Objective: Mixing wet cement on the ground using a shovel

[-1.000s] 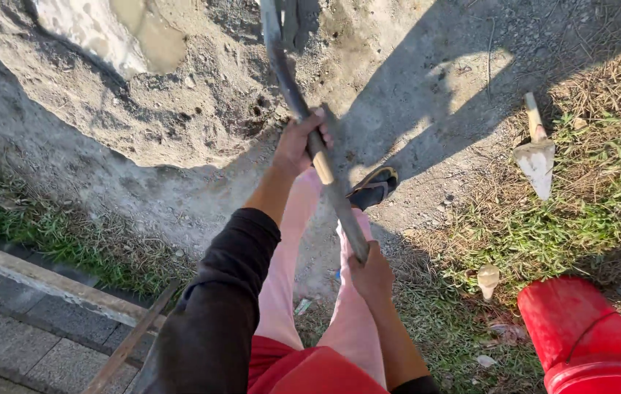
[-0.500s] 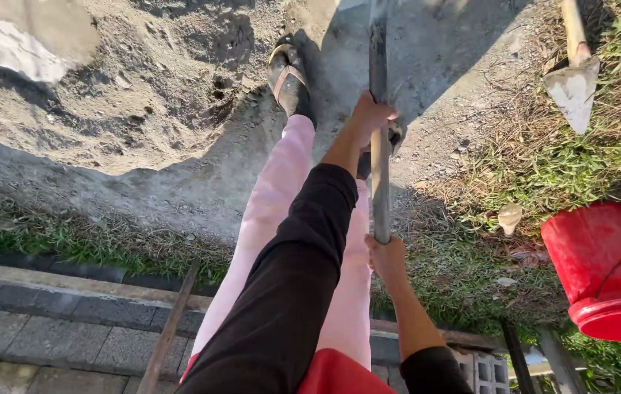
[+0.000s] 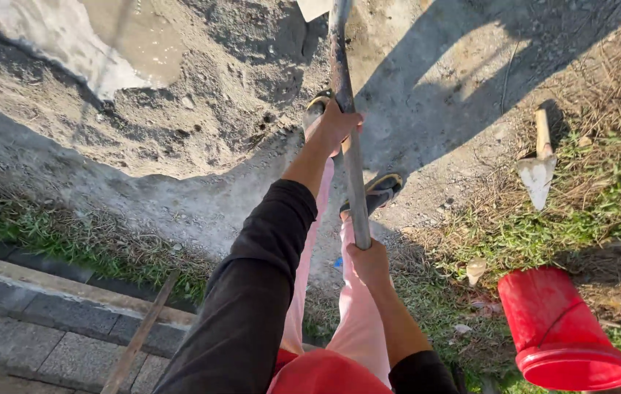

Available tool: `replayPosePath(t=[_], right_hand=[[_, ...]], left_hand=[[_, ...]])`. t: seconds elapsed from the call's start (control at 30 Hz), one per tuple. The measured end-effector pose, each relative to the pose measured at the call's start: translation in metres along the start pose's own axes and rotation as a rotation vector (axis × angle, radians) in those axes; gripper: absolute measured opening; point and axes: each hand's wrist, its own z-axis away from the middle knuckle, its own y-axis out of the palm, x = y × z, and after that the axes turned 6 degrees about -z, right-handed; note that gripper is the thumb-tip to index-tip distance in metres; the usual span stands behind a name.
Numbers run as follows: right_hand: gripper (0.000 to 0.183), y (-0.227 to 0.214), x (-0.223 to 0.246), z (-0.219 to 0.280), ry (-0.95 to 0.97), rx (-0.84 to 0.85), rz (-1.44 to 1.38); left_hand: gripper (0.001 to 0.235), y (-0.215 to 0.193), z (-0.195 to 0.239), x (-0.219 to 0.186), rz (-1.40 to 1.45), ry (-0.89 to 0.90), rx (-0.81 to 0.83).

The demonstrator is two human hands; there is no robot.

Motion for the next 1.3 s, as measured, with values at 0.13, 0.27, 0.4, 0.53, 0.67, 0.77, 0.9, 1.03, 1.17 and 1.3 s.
replayPosePath(t=[0.13, 0.27, 0.4, 0.53, 0.67, 0.77, 0.9, 1.03, 1.17, 1.3], right_hand=[[0.026, 0.003, 0.025, 0.053, 0.016, 0.052, -0.161], [0.021, 0.004, 0.04, 0.076, -0.029, 0.087, -0.143], [0.052, -0.021, 0.11, 0.129, -0.123, 0.163, 0.192], [0.062, -0.058, 0.168, 0.176, -0.359, 0.233, 0.477], [0.053, -0.095, 0.182, 0.174, -0.543, 0.253, 0.753], [0.045, -0.132, 0.178, 0.137, -0.623, 0.206, 0.684], [0.052, -0.199, 0.182, 0.08, -0.5, 0.181, 0.542], [0.054, -0.226, 0.135, 0.016, -0.326, 0.069, 0.415], [0.044, -0.225, 0.055, -0.059, -0.115, 0.006, 0.15], [0.052, -0.233, 0.074, -0.074, -0.013, -0.039, 0.105]], left_hand=[[0.046, -0.025, 0.045, -0.02, 0.016, 0.053, -0.045], [0.049, -0.067, 0.029, 0.002, 0.239, 0.205, 0.153], [0.026, -0.109, 0.109, -0.071, 0.413, 0.099, 0.041], [0.022, -0.133, 0.145, -0.114, 0.591, 0.046, 0.005], [0.025, -0.119, 0.193, -0.149, 0.8, 0.18, 0.006], [0.027, -0.101, 0.184, -0.152, 0.785, 0.247, -0.009], [0.021, -0.011, 0.15, -0.171, 0.808, 0.325, -0.027], [0.02, 0.098, 0.099, -0.182, 0.666, 0.232, -0.063], [0.025, 0.203, -0.022, -0.114, 0.209, 0.107, -0.029], [0.042, 0.248, -0.062, -0.116, 0.069, 0.035, -0.019]])
